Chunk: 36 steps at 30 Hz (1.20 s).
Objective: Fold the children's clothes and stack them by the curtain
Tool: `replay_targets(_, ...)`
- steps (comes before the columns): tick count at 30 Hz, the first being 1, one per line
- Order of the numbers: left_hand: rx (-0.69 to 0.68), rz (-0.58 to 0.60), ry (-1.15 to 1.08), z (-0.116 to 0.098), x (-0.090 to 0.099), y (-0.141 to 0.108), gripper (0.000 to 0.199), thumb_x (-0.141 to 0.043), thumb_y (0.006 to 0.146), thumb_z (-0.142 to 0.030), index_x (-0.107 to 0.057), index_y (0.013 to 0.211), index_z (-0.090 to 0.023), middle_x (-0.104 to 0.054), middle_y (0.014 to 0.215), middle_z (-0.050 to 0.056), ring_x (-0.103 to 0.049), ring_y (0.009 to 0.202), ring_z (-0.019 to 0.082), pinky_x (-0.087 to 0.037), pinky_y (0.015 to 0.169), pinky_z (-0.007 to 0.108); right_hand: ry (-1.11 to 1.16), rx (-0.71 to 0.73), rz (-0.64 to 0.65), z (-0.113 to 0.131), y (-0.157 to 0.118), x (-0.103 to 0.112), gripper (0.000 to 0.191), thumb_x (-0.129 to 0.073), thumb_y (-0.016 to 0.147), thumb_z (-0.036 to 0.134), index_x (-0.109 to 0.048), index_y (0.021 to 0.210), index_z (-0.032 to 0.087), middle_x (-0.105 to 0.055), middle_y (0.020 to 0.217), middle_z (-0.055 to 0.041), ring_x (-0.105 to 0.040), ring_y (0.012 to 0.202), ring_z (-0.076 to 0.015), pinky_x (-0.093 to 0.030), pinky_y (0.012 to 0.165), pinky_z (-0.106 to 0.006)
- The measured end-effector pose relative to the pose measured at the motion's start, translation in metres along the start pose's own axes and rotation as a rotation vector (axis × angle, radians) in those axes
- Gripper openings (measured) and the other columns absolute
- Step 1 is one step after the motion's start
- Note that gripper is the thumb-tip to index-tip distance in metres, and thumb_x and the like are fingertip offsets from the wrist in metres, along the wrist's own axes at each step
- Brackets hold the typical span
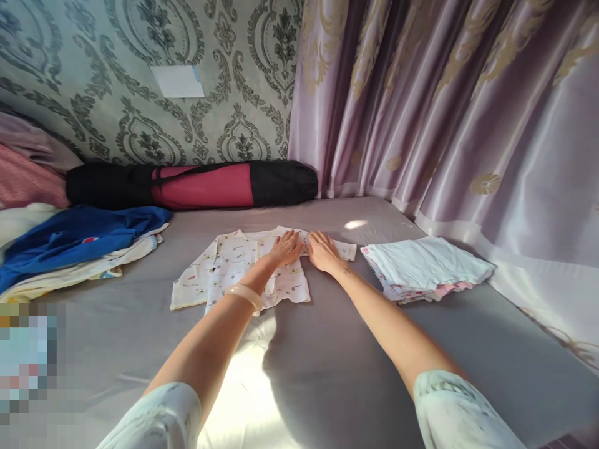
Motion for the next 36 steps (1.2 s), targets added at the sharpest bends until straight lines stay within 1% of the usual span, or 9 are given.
replay_targets(4,-0.033,-0.012,-0.005,0.027,0.009,-0.037,0.06,-0.028,0.099,-0.047,-0.031,0.15,-0.016,-0.024,0.162,0.016,-0.016,0.151,0.027,-0.015,0.12,0.05,0.082,-0.128,0.132,0.006,0.006,-0.014,0.059,-0.023,0.102,0.047,-0.031,0.154,0.019,-0.022,0.163,-0.0091,-0.015,0.15,-0.0317,-0.012,0.118,-0.059)
replay_targets(9,-0.03,-0.206,-0.004,0.094,0.036,-0.108,0.059,-0.035,0.095,-0.049,-0.039,0.145,-0.017,-0.039,0.154,0.016,-0.033,0.145,0.027,-0.028,0.116,0.042,0.118,-0.178,0.254,0.002,0.016,-0.006,0.06,-0.02,0.102,0.048,-0.027,0.155,0.021,-0.015,0.165,-0.0093,-0.009,0.151,-0.0309,-0.007,0.116,-0.065)
replay_targets(11,0.064,-0.287,0.005,0.12,0.045,-0.134,0.056,-0.037,0.094,-0.048,-0.044,0.14,-0.016,-0.051,0.143,0.017,-0.047,0.133,0.028,-0.037,0.11,0.042,0.085,-0.167,0.207,0.012,0.023,-0.001,0.057,-0.02,0.103,0.042,-0.032,0.153,0.018,-0.018,0.164,-0.0121,-0.01,0.151,-0.0299,-0.004,0.116,-0.064)
replay_targets(15,0.234,-0.381,0.029,0.153,0.052,-0.17,0.046,-0.044,0.089,-0.044,-0.056,0.122,-0.015,-0.064,0.109,0.015,-0.06,0.109,0.029,-0.045,0.097,0.042,0.079,0.02,0.128,0.059,0.044,-0.002,0.056,-0.023,0.102,0.033,-0.032,0.152,0.009,-0.022,0.163,-0.0142,-0.013,0.151,-0.0254,-0.004,0.121,-0.052)
replay_targets(17,0.246,-0.385,0.017,0.159,0.052,-0.18,0.04,-0.046,0.087,-0.044,-0.059,0.114,-0.018,-0.065,0.101,0.012,-0.061,0.1,0.027,-0.047,0.093,0.04,0.114,0.055,0.154,0.083,0.057,-0.009,0.058,-0.023,0.102,0.034,-0.029,0.153,0.007,-0.022,0.163,-0.0149,-0.014,0.151,-0.0255,-0.008,0.121,-0.047)
replay_targets(20,0.199,-0.359,-0.038,0.161,0.052,-0.193,0.036,-0.047,0.085,-0.046,-0.059,0.107,-0.02,-0.065,0.098,0.008,-0.061,0.095,0.025,-0.048,0.087,0.038,0.14,-0.017,0.177,0.104,0.072,-0.021,0.064,-0.02,0.103,0.04,-0.027,0.153,0.001,-0.021,0.162,-0.0188,-0.015,0.15,-0.0284,-0.01,0.12,-0.046)
replay_targets(26,0.165,-0.235,-0.144,0.167,0.052,-0.213,0.045,-0.058,0.08,-0.06,-0.061,0.106,-0.022,-0.067,0.102,0.007,-0.063,0.092,0.025,-0.05,0.082,0.036,0.109,-0.073,0.079,0.106,0.077,-0.042,0.066,-0.023,0.102,0.044,-0.027,0.152,0.001,-0.02,0.162,-0.0201,-0.014,0.15,-0.0287,-0.009,0.12,-0.046)
replay_targets(33,0.042,-0.171,-0.108,0.165,0.057,-0.217,0.036,-0.06,0.082,-0.049,-0.066,0.107,-0.023,-0.066,0.113,0.009,-0.062,0.102,0.028,-0.05,0.088,0.038,0.118,-0.086,0.196,0.104,0.081,-0.031,0.067,-0.023,0.102,0.044,-0.024,0.154,0.002,-0.017,0.163,-0.0197,-0.011,0.151,-0.0294,-0.01,0.12,-0.047)
replay_targets(36,-0.037,-0.152,-0.048,0.158,0.056,-0.217,0.027,-0.052,0.087,-0.04,-0.069,0.098,-0.023,-0.067,0.109,0.009,-0.062,0.102,0.026,-0.048,0.092,0.038,0.12,-0.047,0.103,0.116,0.082,-0.021,0.061,-0.026,0.102,0.037,-0.029,0.151,0.003,-0.022,0.162,-0.0194,-0.015,0.15,-0.0294,-0.011,0.12,-0.048)
Point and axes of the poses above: each hand's wrist, its own y-axis towards the middle knuckle, its own x-axis out of the back of the hand, z = x × y, the point moved 1 cm from there along y, towards the middle knuckle
